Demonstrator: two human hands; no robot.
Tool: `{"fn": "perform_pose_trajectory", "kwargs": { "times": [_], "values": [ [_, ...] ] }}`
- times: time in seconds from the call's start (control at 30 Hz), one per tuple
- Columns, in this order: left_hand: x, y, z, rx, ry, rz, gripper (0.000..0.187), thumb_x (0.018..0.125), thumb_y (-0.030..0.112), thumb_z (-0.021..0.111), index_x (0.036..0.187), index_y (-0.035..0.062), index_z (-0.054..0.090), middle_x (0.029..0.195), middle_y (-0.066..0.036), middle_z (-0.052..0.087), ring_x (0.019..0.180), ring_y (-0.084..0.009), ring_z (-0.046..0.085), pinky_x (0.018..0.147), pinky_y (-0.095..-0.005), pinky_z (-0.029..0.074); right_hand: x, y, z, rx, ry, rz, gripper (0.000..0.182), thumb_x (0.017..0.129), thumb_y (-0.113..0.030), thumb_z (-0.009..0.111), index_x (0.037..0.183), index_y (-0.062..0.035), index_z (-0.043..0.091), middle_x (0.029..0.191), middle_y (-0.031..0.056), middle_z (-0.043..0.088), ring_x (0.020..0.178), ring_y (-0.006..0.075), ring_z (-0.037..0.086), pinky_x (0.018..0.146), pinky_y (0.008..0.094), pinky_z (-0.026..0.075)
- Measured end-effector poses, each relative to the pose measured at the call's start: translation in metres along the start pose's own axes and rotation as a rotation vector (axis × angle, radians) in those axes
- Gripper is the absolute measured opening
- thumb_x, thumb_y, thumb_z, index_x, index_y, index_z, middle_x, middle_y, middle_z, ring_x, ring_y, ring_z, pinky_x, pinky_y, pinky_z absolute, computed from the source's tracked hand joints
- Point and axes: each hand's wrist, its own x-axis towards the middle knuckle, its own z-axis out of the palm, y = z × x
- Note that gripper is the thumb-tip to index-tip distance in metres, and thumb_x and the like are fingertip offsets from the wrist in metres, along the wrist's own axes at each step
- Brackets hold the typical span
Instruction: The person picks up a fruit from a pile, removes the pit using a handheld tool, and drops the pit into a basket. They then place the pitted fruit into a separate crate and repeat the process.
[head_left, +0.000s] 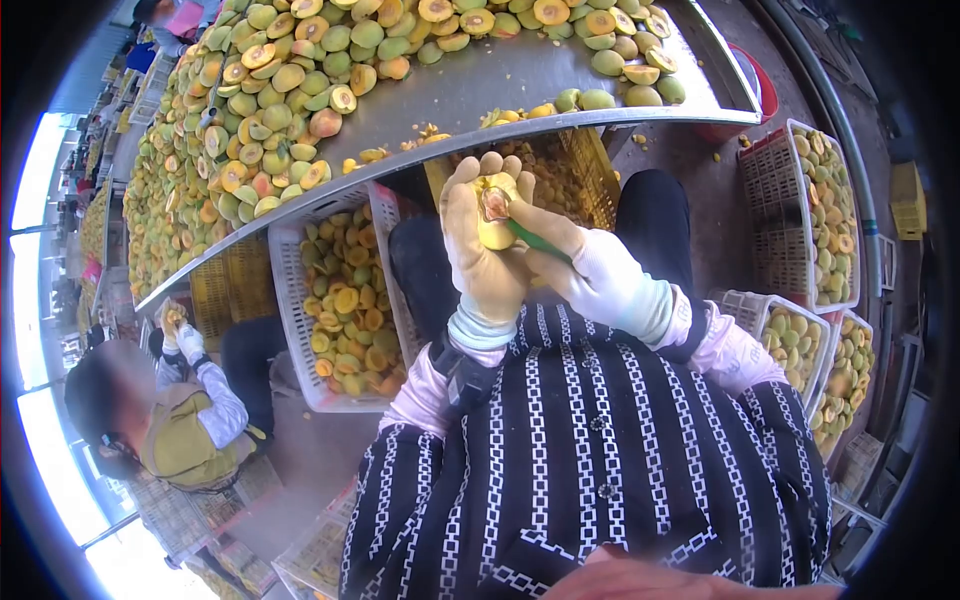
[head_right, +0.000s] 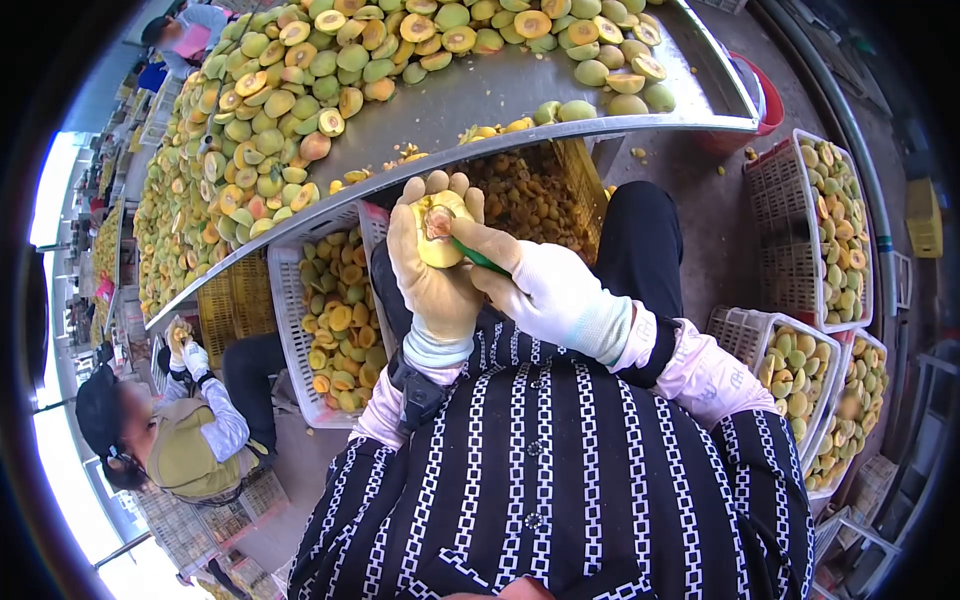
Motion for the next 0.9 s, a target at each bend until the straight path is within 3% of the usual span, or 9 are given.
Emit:
{"fn": "perform_pose_trajectory", "kwargs": {
  "times": [0.27,0.33,0.43,0.5,0.53,0.63,0.73,0.8,0.9],
  "values": [
    [0.003,-0.002,0.007,0.259,0.039,0.283,0.026,0.099,0.018,0.049,0.122,0.0058,0.048,0.12,-0.009,0.057,0.111,-0.0225,0.057,0.1,-0.0405,0.047,0.008,0.018,0.023,0.186,0.151,-0.146,0.05,0.093,-0.017,0.057,0.141,-0.0161,0.042,0.082,0.0133,0.066,0.067,0.0225,0.067,0.061,0.0318,0.052],
    [0.004,-0.004,0.006,0.307,0.037,0.34,0.023,0.099,0.014,0.047,0.12,0.0054,0.048,0.12,-0.01,0.057,0.109,-0.022,0.058,0.1,-0.0395,0.047,0.004,0.008,0.012,0.606,-0.114,0.352,0.049,0.095,-0.018,0.055,0.141,-0.0165,0.042,0.072,0.0068,0.06,0.06,0.0142,0.06,0.059,0.0285,0.05],
    [0.007,0.002,0.001,0.418,0.052,0.324,0.025,0.099,0.018,0.048,0.12,0.0046,0.049,0.115,-0.013,0.059,0.104,-0.0235,0.06,0.096,-0.0386,0.05,0.01,-0.014,-0.008,0.598,-0.228,0.552,0.048,0.095,-0.018,0.054,0.141,-0.0164,0.042,0.066,0.0031,0.052,0.057,0.0085,0.052,0.055,0.0241,0.046],
    [0.012,0.014,-0.006,0.308,0.133,-0.145,0.034,0.099,0.029,0.046,0.119,0.0021,0.052,0.113,-0.016,0.06,0.103,-0.0304,0.061,0.094,-0.0431,0.051,0.007,0.006,0.002,0.489,-0.186,0.386,0.048,0.095,-0.019,0.053,0.141,-0.0164,0.042,0.066,0.0029,0.052,0.055,0.008,0.051,0.052,0.0237,0.045],
    [0.014,0.019,-0.012,0.307,0.139,-0.146,0.034,0.099,0.029,0.046,0.119,0.0021,0.052,0.113,-0.016,0.06,0.103,-0.0304,0.061,0.094,-0.0431,0.051,0.004,0.017,0.008,0.379,-0.145,0.213,0.048,0.095,-0.02,0.053,0.141,-0.0165,0.042,0.066,0.0027,0.052,0.054,0.0074,0.051,0.049,0.0233,0.044],
    [0.023,0.026,-0.039,-0.115,-0.052,-0.615,0.036,0.097,0.029,0.048,0.111,-0.0024,0.059,0.108,-0.02,0.063,0.104,-0.0359,0.061,0.093,-0.047,0.051,0.004,0.016,-0.003,0.383,-0.256,0.351,0.05,0.094,-0.02,0.053,0.142,-0.0172,0.04,0.066,0.0025,0.052,0.053,0.0085,0.051,0.049,0.0258,0.045],
    [0.024,0.023,-0.056,-0.13,0.038,-0.696,0.036,0.097,0.029,0.047,0.113,-0.0024,0.058,0.111,-0.02,0.063,0.108,-0.0373,0.06,0.096,-0.0495,0.049,0.005,0.01,-0.012,0.408,-0.406,0.64,0.054,0.091,-0.019,0.057,0.142,-0.018,0.038,0.069,0.0076,0.058,0.056,0.0183,0.06,0.055,0.0317,0.049],
    [0.024,0.02,-0.054,-0.075,0.063,-0.711,0.038,0.099,0.03,0.046,0.117,-0.0019,0.056,0.116,-0.019,0.061,0.111,-0.038,0.058,0.098,-0.0497,0.047,-0.002,0.033,0.003,-0.053,-0.163,0.089,0.057,0.088,-0.017,0.059,0.141,-0.0195,0.038,0.074,0.0148,0.062,0.061,0.0291,0.064,0.056,0.0374,0.051],
    [0.017,0.01,-0.037,0.195,0.011,-0.336,0.044,0.101,0.037,0.041,0.126,0.0015,0.048,0.12,-0.02,0.057,0.111,-0.0365,0.058,0.096,-0.0453,0.049,-0.002,0.029,0.003,-0.292,-0.051,0.102,0.047,0.085,-0.016,0.061,0.129,-0.0093,0.044,0.077,0.0185,0.063,0.067,0.0355,0.065,0.059,0.0427,0.052]
  ]
}}
